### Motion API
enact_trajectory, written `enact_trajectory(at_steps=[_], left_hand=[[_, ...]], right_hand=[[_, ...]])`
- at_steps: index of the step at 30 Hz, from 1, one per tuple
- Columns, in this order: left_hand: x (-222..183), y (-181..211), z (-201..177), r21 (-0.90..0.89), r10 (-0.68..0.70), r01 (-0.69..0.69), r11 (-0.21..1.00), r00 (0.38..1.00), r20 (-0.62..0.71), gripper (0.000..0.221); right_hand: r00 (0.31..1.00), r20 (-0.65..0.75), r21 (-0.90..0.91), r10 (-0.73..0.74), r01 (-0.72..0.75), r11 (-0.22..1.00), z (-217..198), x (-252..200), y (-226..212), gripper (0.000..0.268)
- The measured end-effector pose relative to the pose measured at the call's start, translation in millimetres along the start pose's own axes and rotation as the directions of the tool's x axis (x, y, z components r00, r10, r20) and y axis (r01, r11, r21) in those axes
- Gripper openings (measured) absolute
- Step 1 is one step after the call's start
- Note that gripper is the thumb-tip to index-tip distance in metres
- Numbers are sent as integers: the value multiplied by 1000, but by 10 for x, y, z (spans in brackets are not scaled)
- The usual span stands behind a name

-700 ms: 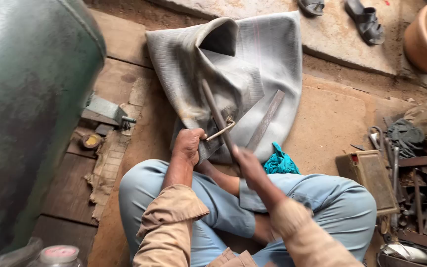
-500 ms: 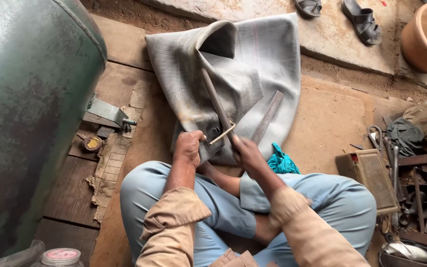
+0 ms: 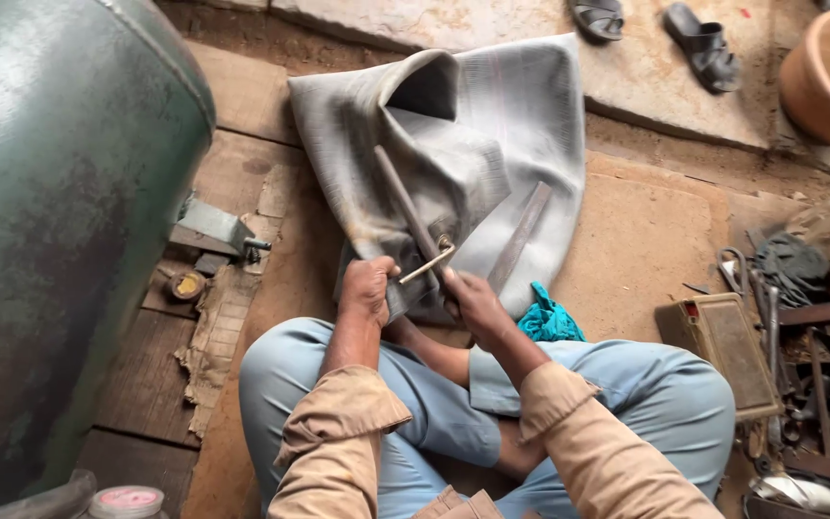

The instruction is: The recorder is repairing a punctured inner tube for a tire by sewing a patch or reinforcing a damaged section using a needle and thread.

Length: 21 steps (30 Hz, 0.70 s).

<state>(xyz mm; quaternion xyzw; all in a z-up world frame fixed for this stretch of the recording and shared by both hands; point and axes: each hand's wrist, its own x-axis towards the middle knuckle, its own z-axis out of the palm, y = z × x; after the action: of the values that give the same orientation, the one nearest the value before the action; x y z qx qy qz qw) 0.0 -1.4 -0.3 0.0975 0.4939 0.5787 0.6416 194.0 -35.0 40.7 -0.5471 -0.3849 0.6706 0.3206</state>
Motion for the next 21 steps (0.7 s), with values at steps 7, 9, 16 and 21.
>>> enact_trajectory(at_steps=[7,9,16,21], left_hand=[[-106,85,41,33,15,-15,999,1000,16,14],[-81,80,58,-64,-12,15,998,999,35,16],[-494,337,305,-161,-150,177,971,975,163,28],[-688,215,194,102,4,6,995,996,-94,40]], right_hand=[[968,-5,-215,249,-245,946,-750,-1203,737,53],[900,29,65,435,-436,898,-769,-1601,556,41],[975,-40,427,220,-183,886,-1115,-1516,247,39],[973,-225,338,-43,120,933,-1223,-1103,332,53]])
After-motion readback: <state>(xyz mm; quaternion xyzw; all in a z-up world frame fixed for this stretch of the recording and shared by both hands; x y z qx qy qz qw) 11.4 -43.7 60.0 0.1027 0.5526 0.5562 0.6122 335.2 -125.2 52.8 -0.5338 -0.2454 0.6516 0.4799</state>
